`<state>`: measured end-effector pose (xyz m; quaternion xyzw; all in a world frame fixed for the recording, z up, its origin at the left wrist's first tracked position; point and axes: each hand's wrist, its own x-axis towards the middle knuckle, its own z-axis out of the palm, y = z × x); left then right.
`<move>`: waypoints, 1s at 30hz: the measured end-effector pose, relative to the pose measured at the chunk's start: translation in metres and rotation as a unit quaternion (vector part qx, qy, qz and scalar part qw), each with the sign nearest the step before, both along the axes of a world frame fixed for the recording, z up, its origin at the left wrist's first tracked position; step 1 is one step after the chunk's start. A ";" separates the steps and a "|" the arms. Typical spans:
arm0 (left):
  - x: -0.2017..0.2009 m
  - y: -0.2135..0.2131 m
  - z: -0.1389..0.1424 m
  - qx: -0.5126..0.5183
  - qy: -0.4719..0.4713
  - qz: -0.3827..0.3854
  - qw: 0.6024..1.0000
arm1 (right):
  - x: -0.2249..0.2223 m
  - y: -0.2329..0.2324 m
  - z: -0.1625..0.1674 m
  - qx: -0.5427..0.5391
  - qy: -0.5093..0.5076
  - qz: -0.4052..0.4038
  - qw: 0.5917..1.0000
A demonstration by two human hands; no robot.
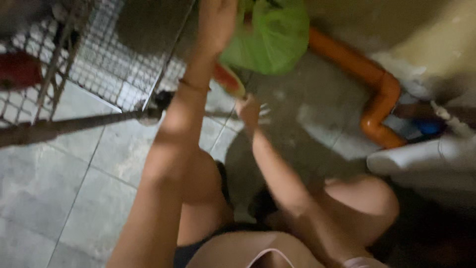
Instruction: The person ladles sauce from a wok into a plastic container, rinses the wok in a sink, then packs watermelon rind and cardboard waste into green plastic bags, ties the bags, and carries them outside.
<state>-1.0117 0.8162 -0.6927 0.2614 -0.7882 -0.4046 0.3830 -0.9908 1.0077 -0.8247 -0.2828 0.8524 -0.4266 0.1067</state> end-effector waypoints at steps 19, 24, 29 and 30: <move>0.039 -0.032 0.004 -0.100 -0.033 0.008 0.994 | -0.124 0.115 0.106 -0.108 -0.119 -0.061 0.985; 0.042 -0.017 0.028 0.013 -0.049 -0.015 0.999 | -0.196 0.107 0.197 -0.154 0.078 -0.075 0.982; 0.026 0.008 0.052 0.131 0.016 -0.067 0.989 | -0.185 0.001 0.182 -0.008 0.146 0.121 0.982; 0.024 0.011 0.054 0.143 0.022 -0.062 0.988 | -0.168 -0.019 0.175 0.037 0.131 0.181 0.974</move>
